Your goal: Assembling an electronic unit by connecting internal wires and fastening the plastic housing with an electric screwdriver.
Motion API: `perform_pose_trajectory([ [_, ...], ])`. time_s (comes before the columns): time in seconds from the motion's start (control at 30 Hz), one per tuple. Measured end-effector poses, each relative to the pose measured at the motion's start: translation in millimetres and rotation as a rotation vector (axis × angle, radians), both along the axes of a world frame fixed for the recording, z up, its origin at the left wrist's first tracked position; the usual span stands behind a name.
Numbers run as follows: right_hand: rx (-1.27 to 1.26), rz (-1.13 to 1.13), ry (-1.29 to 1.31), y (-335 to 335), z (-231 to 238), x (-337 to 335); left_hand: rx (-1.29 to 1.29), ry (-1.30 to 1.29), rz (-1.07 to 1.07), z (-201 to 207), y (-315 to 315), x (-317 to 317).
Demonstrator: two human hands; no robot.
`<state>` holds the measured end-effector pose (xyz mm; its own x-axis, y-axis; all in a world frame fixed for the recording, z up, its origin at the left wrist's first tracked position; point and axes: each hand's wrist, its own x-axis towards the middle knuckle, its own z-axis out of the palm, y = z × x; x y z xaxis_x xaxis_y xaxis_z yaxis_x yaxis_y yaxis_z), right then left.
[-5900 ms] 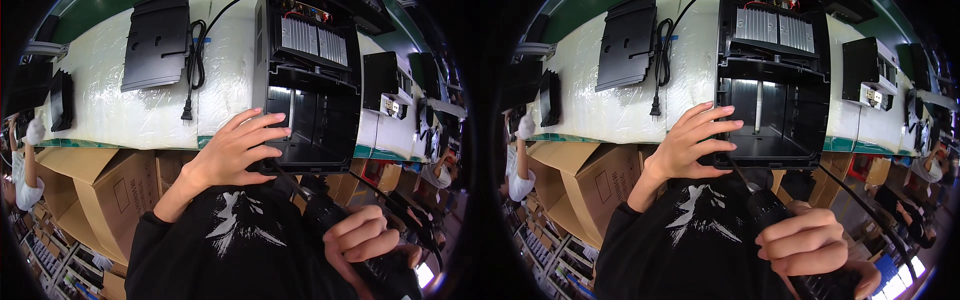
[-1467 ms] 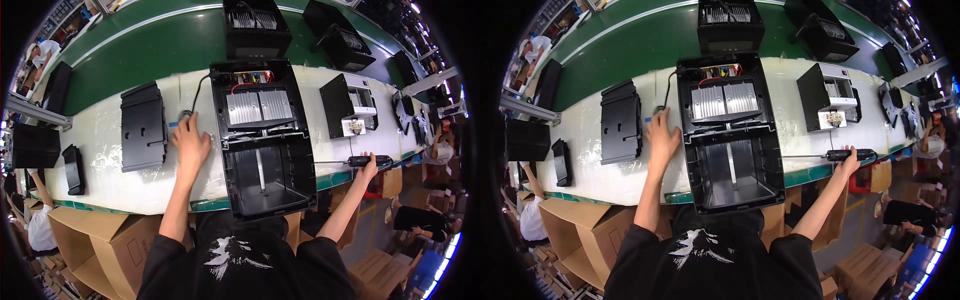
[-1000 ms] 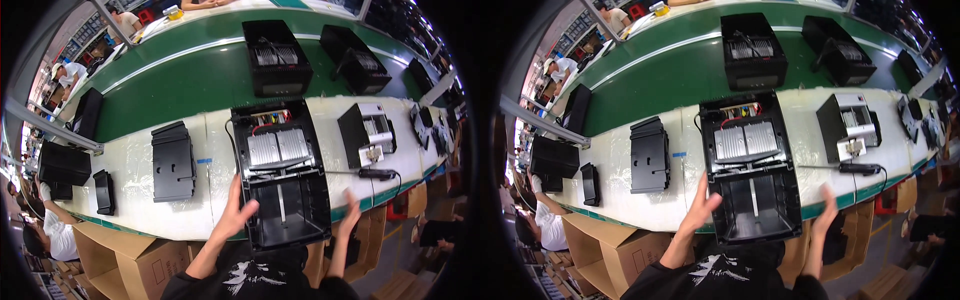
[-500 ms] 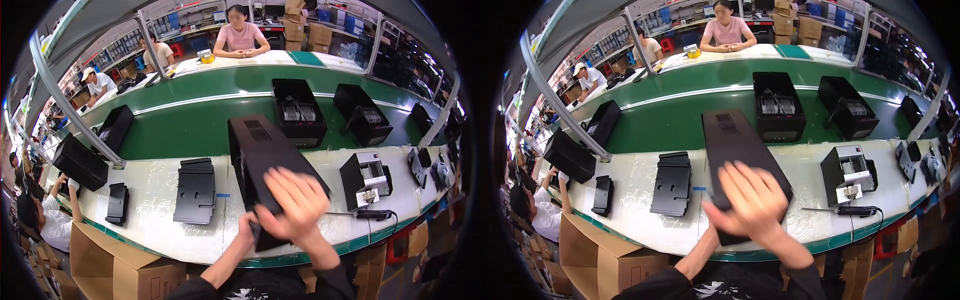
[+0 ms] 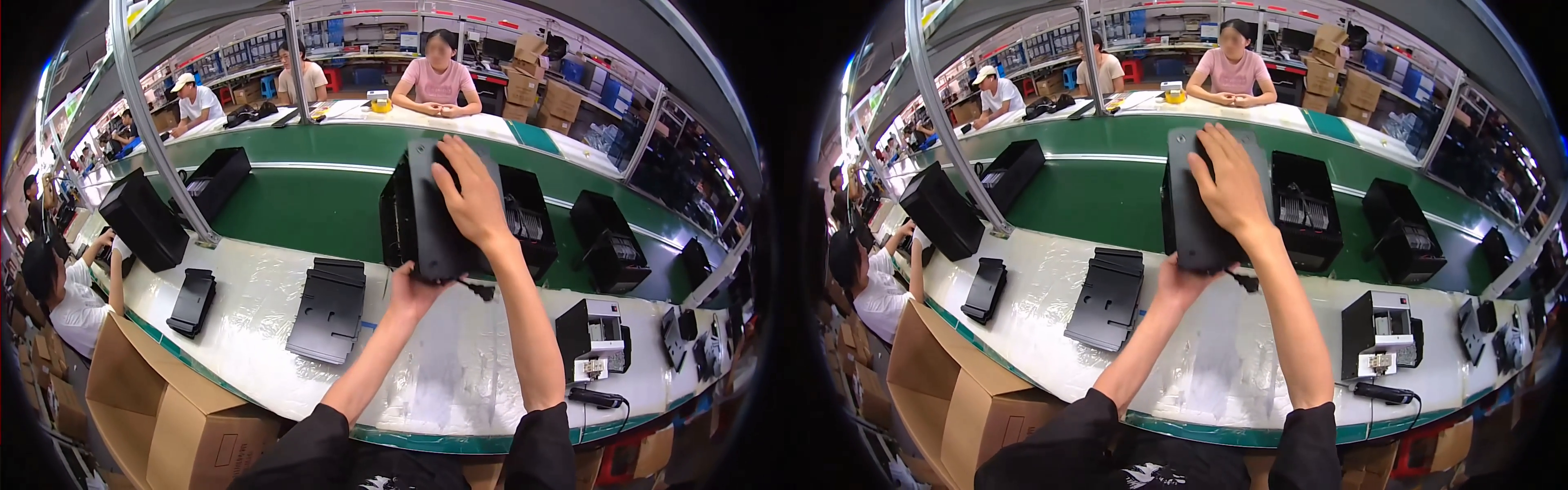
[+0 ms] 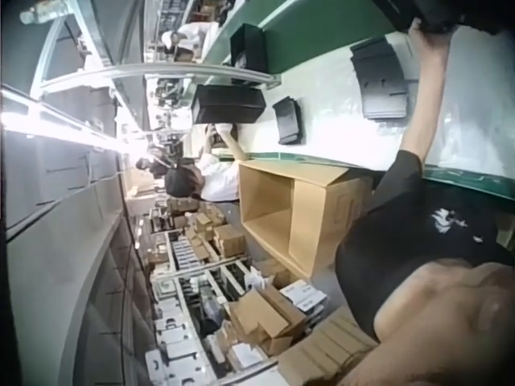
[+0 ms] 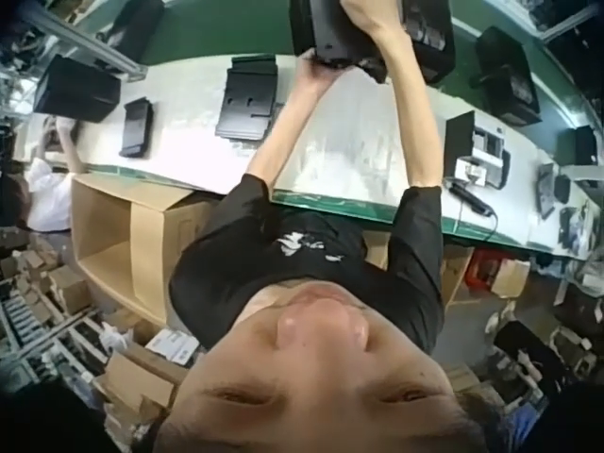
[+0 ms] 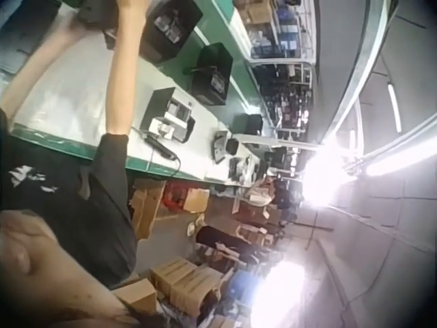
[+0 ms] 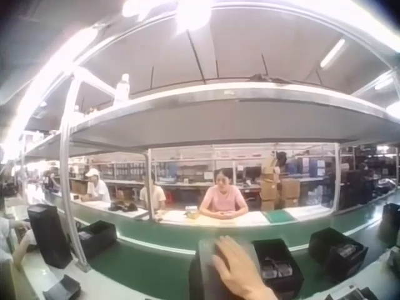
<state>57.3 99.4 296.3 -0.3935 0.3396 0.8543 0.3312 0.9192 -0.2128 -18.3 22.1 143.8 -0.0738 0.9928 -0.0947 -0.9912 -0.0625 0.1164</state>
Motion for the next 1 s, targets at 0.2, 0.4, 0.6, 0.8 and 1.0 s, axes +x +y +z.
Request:
perform_pose_trajectory([
  [0.2, -0.257, -0.077, 0.189, -63.4, -74.3, 49.9, 0.119, -0.228, 0.156, 26.2, 65.2, -46.2],
  [0.4, -0.571, -0.564, -0.192, -125.1, -283.9, 152.2, 0.08, -0.239, 0.284, 53.1, 134.5, -107.0],
  [0.6, -0.426, -0.577, -0.219, -151.2, -290.0, 160.8, -0.001, -0.086, 0.401, 48.7, 142.2, -82.1],
  [0.8, -0.393, -0.615, -0.25, -149.1, -284.2, 160.0, -0.076, 0.131, 0.395, -24.2, 159.3, -40.6],
  [1.0, -0.429, -0.613, -0.207, -147.1, -288.4, 160.5, -0.316, 0.972, -0.017, -45.6, 210.4, 67.0],
])
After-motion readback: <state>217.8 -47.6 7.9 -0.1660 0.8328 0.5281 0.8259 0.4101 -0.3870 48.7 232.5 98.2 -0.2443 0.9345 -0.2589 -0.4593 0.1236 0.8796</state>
